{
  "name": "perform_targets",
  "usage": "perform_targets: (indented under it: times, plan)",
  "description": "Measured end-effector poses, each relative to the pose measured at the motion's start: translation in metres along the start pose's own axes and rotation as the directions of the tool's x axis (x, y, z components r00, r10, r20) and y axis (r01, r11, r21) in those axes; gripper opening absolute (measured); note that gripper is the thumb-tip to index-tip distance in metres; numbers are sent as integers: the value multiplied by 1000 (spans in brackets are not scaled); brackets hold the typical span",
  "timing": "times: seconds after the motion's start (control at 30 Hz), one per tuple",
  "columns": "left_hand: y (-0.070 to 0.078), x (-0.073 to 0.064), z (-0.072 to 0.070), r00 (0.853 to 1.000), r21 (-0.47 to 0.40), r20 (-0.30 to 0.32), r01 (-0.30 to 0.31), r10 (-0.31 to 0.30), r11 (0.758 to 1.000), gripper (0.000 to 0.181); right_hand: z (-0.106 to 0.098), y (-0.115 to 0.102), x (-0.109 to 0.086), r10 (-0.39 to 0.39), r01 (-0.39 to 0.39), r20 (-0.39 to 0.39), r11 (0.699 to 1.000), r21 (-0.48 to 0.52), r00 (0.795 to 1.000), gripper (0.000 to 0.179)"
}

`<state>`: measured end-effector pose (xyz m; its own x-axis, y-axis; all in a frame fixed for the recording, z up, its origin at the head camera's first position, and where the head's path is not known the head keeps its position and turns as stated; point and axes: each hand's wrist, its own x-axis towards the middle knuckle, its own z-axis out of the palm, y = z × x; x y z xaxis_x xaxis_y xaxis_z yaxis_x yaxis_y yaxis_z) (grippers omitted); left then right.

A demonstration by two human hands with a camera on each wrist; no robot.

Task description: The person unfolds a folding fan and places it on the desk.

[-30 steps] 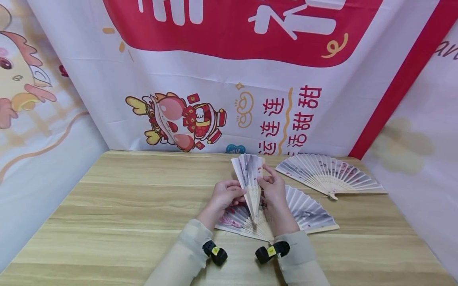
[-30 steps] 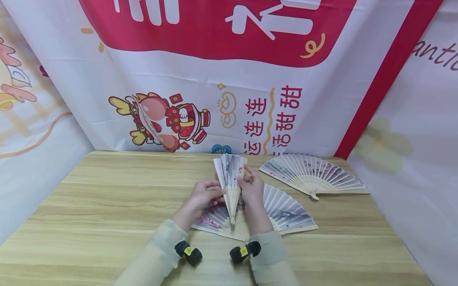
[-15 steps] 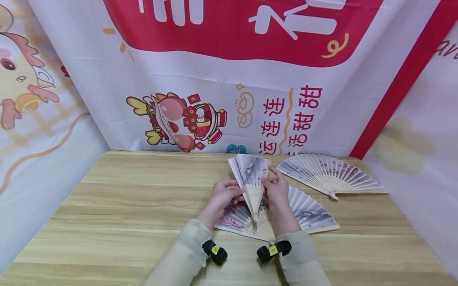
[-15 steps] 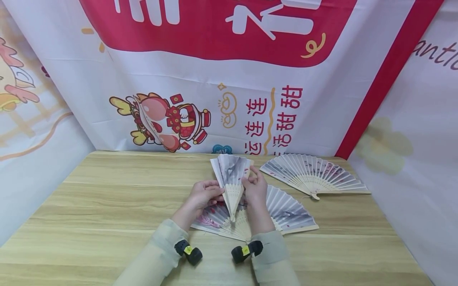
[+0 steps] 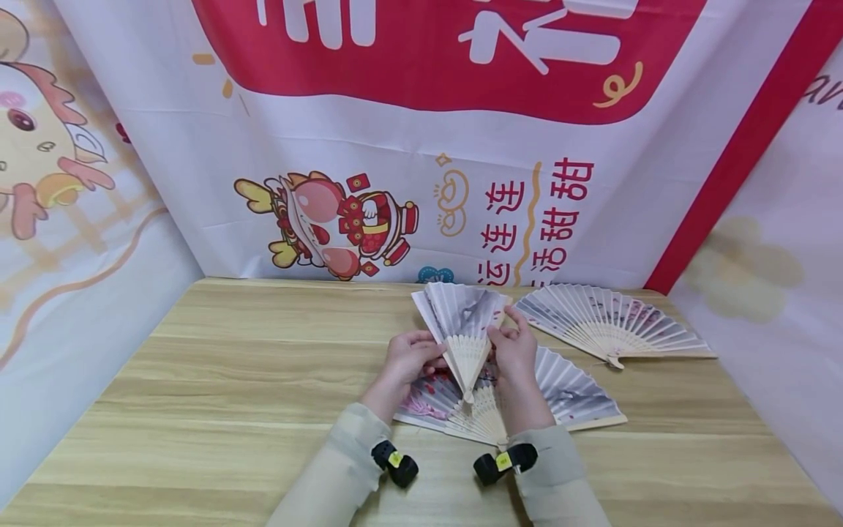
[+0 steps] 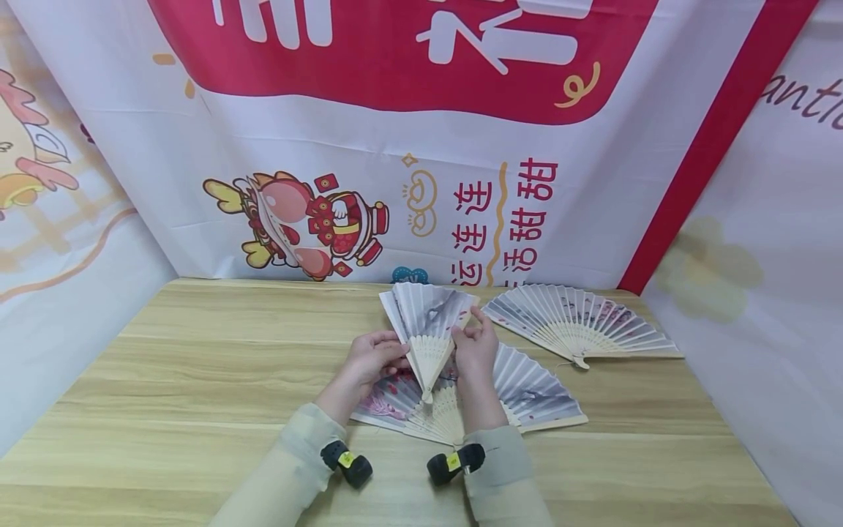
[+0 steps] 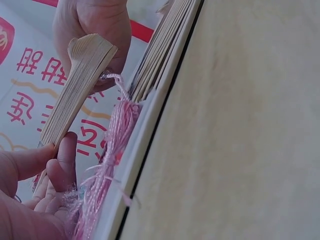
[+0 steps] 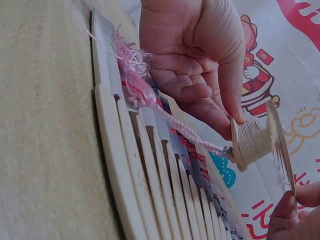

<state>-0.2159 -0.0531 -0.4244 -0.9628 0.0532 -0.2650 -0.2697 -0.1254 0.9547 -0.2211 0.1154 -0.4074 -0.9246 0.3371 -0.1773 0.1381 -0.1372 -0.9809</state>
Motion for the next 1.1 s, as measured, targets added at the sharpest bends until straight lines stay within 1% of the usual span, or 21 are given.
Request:
perform_targets:
  times: [0.33, 0.43, 0.6, 0.8, 0.93, 1.03, 1.1]
  plan:
    - [0, 1, -3, 1000, -16, -25, 4, -5, 1000, 30, 0, 2, 2, -35, 36, -57, 999, 26, 998, 57]
    - [1, 1, -3, 999, -22, -37, 4, -5, 1000, 29, 0, 2, 2, -33, 35, -76, 999, 30, 997, 57]
    - [2, 0, -3, 999, -31, -47, -3, 1, 1000, 28, -2, 1, 3, -19, 23, -82, 999, 48, 996, 58]
    - [1, 2, -3, 998, -69, -61, -28, 23, 997, 28, -4, -2, 4, -3, 15, -112, 994, 109, 994, 58]
    - [3, 1, -4, 997, -85, -75, -27, 20, 996, 29, -6, -4, 4, -12, 33, -132, 987, 156, 991, 58]
    - [5, 0, -5, 996, -92, -94, -15, 7, 996, 28, -8, -4, 3, -25, 46, -141, 987, 151, 990, 58]
    - [6, 0, -5, 994, -107, -107, -20, 8, 994, 27, -8, -5, 4, -34, 54, -143, 988, 142, 989, 58]
